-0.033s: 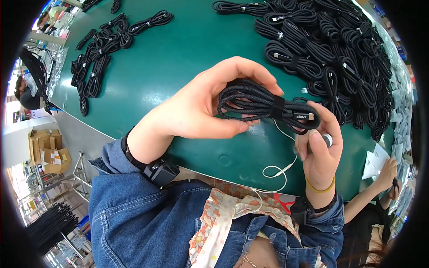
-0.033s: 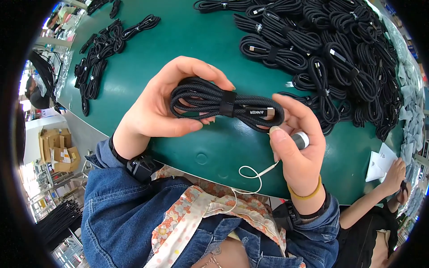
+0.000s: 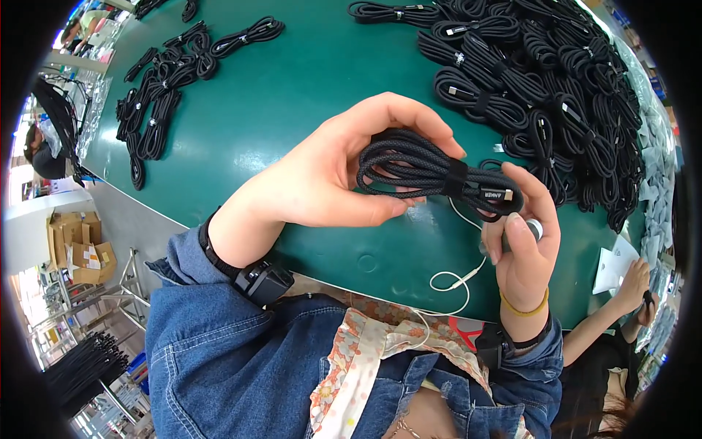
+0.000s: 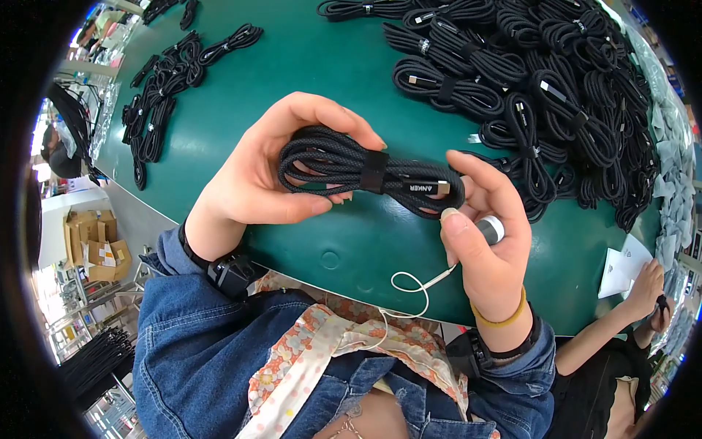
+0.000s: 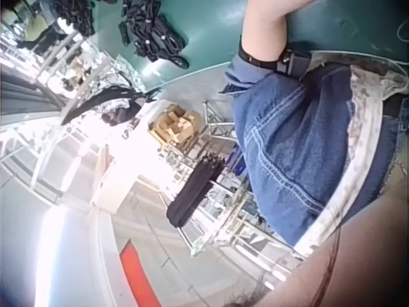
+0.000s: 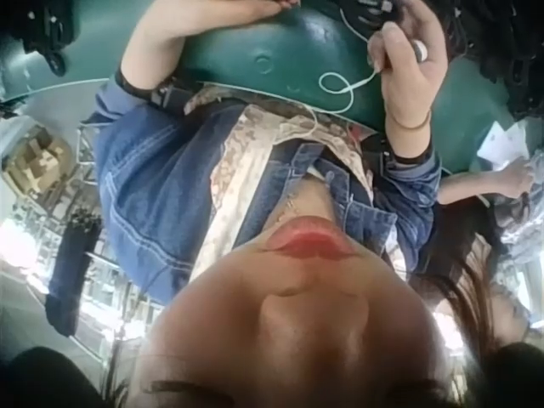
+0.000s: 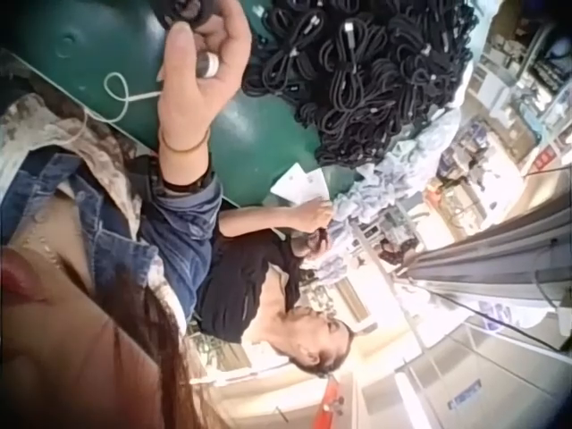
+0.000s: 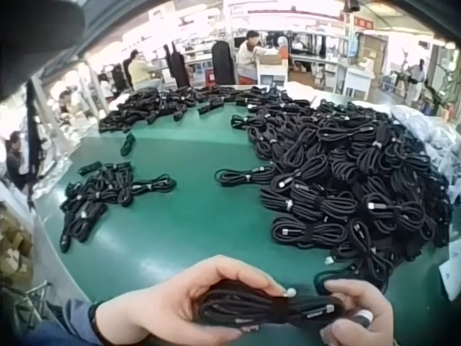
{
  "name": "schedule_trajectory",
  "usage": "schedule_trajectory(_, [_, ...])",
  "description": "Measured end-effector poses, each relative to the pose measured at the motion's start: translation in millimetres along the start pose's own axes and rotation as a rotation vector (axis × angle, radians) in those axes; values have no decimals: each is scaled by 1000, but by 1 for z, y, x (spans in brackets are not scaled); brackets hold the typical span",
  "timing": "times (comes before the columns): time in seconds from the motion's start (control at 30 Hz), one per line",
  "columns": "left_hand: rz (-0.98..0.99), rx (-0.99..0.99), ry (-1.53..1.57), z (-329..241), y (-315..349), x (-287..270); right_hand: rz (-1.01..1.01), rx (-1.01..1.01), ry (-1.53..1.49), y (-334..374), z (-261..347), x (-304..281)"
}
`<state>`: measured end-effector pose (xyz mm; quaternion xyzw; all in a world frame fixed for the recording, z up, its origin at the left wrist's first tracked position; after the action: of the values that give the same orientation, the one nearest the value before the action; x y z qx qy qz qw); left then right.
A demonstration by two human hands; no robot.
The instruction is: The person picks up a bundled cable from a pile, turns it over by hand, and presses a handheld device against it. This process is repeated with several more cables from the table.
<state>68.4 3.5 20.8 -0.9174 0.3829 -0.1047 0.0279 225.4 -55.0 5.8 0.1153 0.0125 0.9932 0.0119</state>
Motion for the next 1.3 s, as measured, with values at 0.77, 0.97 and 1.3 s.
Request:
schedule_trajectory(0.77, [-61,357,-232,-14,1,-12,140,-373,322,6,21,10])
schedule_trajectory(0.97, [-513,121,-754,-13,-1,-112,390,238,195,8,-14,14])
schedule_trajectory(1.3, [-793,-222,-1883,3,31,-193,-129,-310,-311,-2,36,2])
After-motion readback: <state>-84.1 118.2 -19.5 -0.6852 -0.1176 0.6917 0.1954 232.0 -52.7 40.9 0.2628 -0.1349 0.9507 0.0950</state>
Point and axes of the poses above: each hand's wrist, its own y-axis away from the middle knuckle, its own x-axis out of the palm, z = x × y, the point moved 7 cm from there along -y, towards the middle knuckle, and after that the axes turned 6 degrees about -y, right-handed, at the moved point
